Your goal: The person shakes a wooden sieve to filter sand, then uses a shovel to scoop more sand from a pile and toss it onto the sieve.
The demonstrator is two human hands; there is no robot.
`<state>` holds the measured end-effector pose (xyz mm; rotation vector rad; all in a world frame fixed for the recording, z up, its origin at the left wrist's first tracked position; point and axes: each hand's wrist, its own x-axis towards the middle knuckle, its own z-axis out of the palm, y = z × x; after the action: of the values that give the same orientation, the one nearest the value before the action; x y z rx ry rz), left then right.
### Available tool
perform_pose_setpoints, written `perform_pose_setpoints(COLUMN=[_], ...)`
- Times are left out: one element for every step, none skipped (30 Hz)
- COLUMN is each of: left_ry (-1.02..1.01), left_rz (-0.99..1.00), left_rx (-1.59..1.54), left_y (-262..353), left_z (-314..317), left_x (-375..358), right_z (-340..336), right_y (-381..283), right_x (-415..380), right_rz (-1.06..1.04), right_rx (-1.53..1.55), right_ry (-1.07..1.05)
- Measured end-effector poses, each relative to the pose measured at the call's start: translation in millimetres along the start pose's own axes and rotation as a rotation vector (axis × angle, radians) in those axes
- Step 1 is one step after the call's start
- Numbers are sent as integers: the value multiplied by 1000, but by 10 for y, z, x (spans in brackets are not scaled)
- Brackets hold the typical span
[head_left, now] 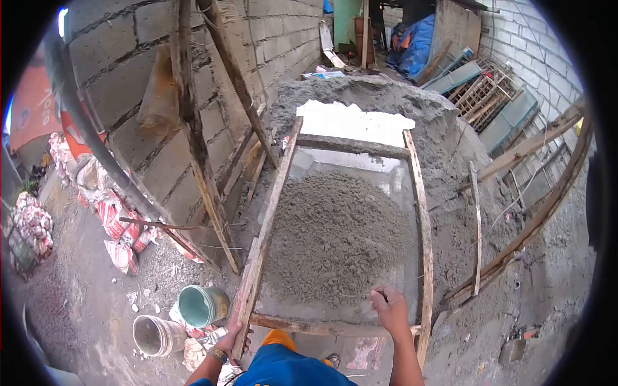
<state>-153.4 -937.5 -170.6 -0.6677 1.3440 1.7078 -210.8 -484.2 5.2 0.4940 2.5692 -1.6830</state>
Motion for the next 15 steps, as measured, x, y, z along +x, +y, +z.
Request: perform_pose_setpoints(left_ry=[-9, -17, -40, -43, -52, -48, -40, -47, -56, -62, -64, -71, -74, -82, -87], left_rz=[-4, 3, 7, 12, 23, -44, -19, 0, 17, 36, 56, 73, 85, 100, 108], left_rx=[-36, -79, -117, -108, -96, -100, -186, -205, -200, -185, -173, -158, -149, -132, -120], left_y=[-25, -83, -148, -203, -318, -395, -358, -337, -344, -369, -355, -385, -339, -251, -183], left_z=[-1, -3, -4, -15, -67, -157, -118, -148, -201, -234, -276, -318, -356, -415, -451], left_x=[-14, -25, 10, 58, 120, 225, 203, 231, 312, 383, 445, 498, 552, 610, 660], right_z=[112, 221, 312, 403, 534, 644, 780, 902, 1042, 1166, 1291, 1451, 1563, 1663, 1781], right_y=[-258, -597, -945, -1310, -1692, -2115, -2551, -2967, -3411, -3820, -4198, -4517, -4779, -4991, -5207], right_x=[246, 503, 742, 987, 1176, 1398, 1607, 1893, 2058, 2202, 2352, 2459, 2631, 2761, 2875], right_rz=[-45, -132, -210, -317, -431, -465, -506, -649, -735, -780, -821, -875, -923, -935, -977], right_rx=[-5, 208, 415, 467, 516, 579, 734, 715, 728, 740, 755, 739, 725, 713, 707], right_ry=[-37, -47, -50, -60, -69, -56, -68, -49, -50, -76, -102, -104, -99, -94, -91])
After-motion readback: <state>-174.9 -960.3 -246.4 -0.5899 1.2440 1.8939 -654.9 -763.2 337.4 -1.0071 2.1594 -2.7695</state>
